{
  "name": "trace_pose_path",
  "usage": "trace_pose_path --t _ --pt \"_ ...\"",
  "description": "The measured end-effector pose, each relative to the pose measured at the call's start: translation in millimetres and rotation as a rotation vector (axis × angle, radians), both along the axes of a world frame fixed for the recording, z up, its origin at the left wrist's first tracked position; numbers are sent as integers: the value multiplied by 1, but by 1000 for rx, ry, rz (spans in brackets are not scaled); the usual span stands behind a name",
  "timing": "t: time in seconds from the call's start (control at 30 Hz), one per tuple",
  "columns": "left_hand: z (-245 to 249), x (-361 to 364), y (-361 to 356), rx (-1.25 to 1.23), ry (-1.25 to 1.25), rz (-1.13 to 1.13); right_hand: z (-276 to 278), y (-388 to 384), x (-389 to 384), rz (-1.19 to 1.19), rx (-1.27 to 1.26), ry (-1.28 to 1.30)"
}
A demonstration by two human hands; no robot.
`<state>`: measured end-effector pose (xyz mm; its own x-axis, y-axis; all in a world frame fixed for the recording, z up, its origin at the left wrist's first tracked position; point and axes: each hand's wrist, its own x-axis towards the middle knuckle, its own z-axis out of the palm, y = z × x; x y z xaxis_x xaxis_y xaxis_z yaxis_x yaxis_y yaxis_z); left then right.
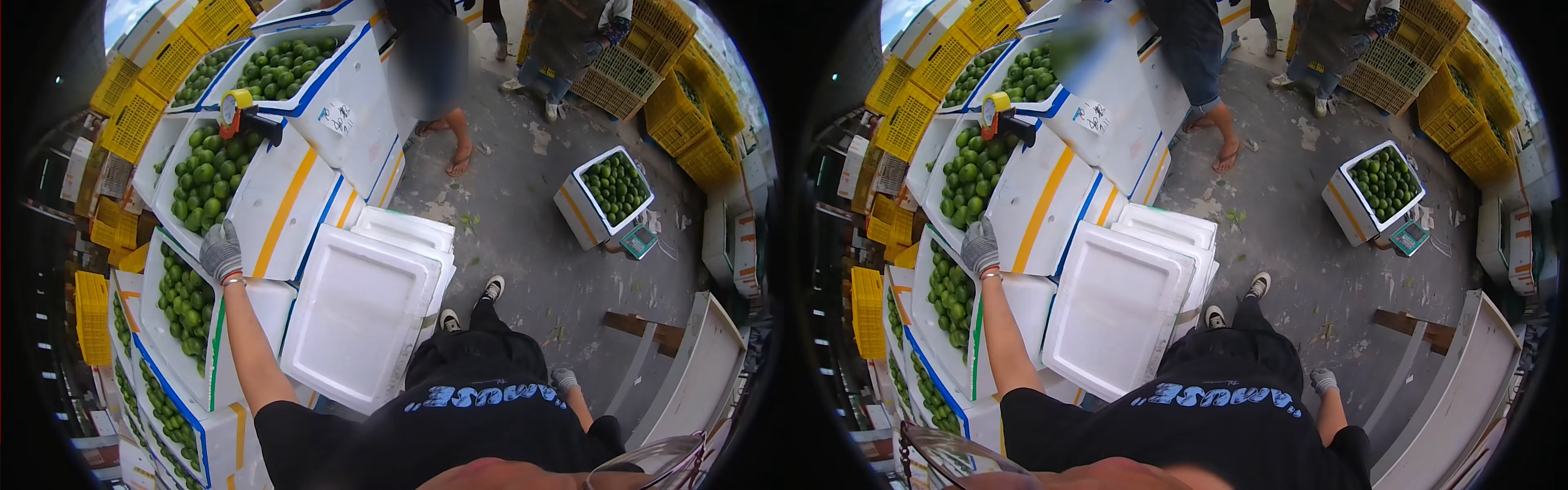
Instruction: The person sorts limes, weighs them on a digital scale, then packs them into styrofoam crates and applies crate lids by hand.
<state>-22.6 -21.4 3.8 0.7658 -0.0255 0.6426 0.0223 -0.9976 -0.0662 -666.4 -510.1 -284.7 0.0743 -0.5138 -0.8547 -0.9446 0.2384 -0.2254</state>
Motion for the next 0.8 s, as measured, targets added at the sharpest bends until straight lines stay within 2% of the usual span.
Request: trace_pose_path --t 0.07,0.17,0.2,0.27,0.33,0.4,0.47,0.6,0.73,0.8 --pt "1 -1 -1 36 -35 -15 -28 -13 -29 372 -67 -179" --pt "1 1 0 46 -79 -46 -26 -21 -21 479 -36 -180" --pt "1 1 0 40 -73 -47 -23 -21 -19 474 -41 -183" --pt "1 1 1 31 -30 -39 -21 -20 -11 215 -1 -40" --pt "1 2 1 37 -58 -37 -24 -22 -13 331 -40 -127" --pt "0 2 1 43 -57 -21 -23 -23 -12 285 -25 -108" --pt "-1 4 3 51 -29 13 -6 -17 4 80 43 15" --pt "-6 7 7 30 -101 -43 -10 -26 -1 396 25 -155" --pt "-9 7 6 29 -60 19 -12 -40 1 521 17 -137" --pt "-9 9 6 51 -55 41 -13 -38 5 366 11 -49"
